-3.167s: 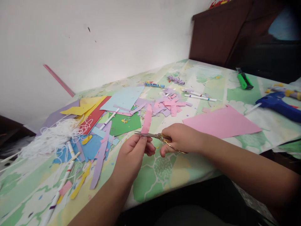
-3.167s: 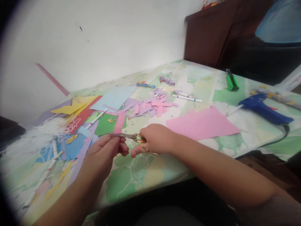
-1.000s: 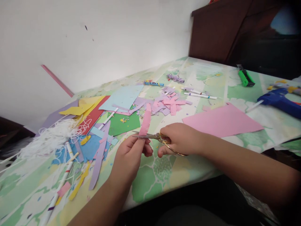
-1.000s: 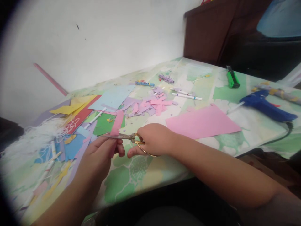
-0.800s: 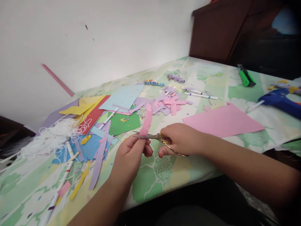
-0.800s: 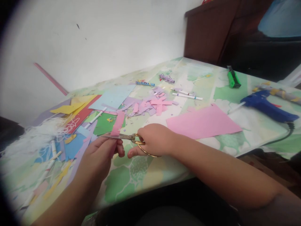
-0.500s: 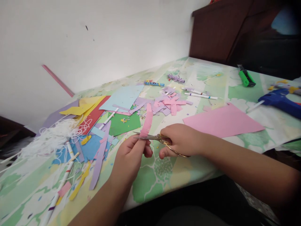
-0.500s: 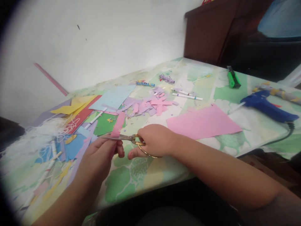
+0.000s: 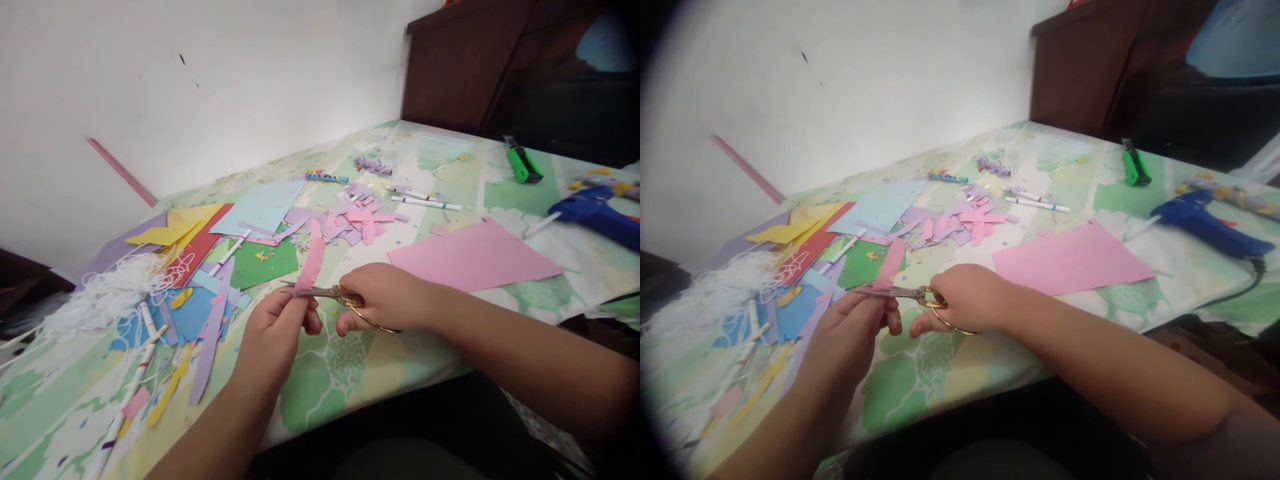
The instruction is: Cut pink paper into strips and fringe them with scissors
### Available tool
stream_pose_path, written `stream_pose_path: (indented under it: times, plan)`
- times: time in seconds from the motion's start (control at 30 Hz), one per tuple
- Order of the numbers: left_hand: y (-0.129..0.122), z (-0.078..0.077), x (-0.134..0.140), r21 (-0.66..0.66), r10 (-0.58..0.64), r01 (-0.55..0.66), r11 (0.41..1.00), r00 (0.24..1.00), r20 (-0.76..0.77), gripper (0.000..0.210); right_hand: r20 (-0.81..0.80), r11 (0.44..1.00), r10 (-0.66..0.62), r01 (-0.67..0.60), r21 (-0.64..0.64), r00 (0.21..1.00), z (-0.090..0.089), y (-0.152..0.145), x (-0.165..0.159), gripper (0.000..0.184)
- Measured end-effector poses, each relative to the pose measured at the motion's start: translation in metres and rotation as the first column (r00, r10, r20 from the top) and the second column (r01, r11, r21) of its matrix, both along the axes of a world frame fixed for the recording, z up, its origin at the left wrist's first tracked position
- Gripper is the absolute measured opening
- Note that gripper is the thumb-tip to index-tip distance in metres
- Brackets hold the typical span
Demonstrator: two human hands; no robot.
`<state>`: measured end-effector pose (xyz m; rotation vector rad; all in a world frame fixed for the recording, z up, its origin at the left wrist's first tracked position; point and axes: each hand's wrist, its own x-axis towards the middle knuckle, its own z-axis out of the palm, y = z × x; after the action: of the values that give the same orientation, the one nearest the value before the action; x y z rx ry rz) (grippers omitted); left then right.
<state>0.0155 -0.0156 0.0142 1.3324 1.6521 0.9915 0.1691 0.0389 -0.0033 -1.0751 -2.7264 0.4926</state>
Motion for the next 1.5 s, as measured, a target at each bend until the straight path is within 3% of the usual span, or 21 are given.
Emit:
stream_pose_path:
  times: [0.43, 0.6, 0.83, 1.1, 1.5]
  plan:
    - [0.0009, -0.0014, 0.0019, 0.005, 0.049, -0.050, 0.999, 0.996, 0.078, 0.015, 0.015, 0.999, -0.031, 0.031, -0.016, 0.999, -0.0010, 0.0027, -0.0020, 0.051]
    - [0.0020, 0.0012, 0.0028, -0.013, 0.020, -0.018, 1.000, 0.995, 0.101, 0.014, 0.014, 0.999, -0.050, 0.050, -0.009, 0.999, 0.0004, 0.0036, -0.0021, 0.049]
    - [0.0046, -0.0077, 0.0013, 0.019, 0.007, -0.011, 1.000, 0.974, 0.226, 0.012, 0.015, 0.997, -0.074, 0.075, -0.036, 0.997, 0.0001, 0.0037, 0.0005, 0.054]
    - [0.0031, -0.0008, 0.0026, 0.047, 0.022, -0.027, 0.999, 0.995, 0.093, 0.017, 0.018, 0.995, -0.049, 0.050, -0.090, 0.999, 0.0017, 0.0013, 0.0024, 0.054]
    - [0.0020, -0.0028, 0.0021, 0.043, -0.019, 0.016, 0.999, 0.997, 0.074, 0.013, 0.021, 0.998, -0.027, 0.028, -0.049, 0.999, 0.0012, 0.0012, 0.0003, 0.054]
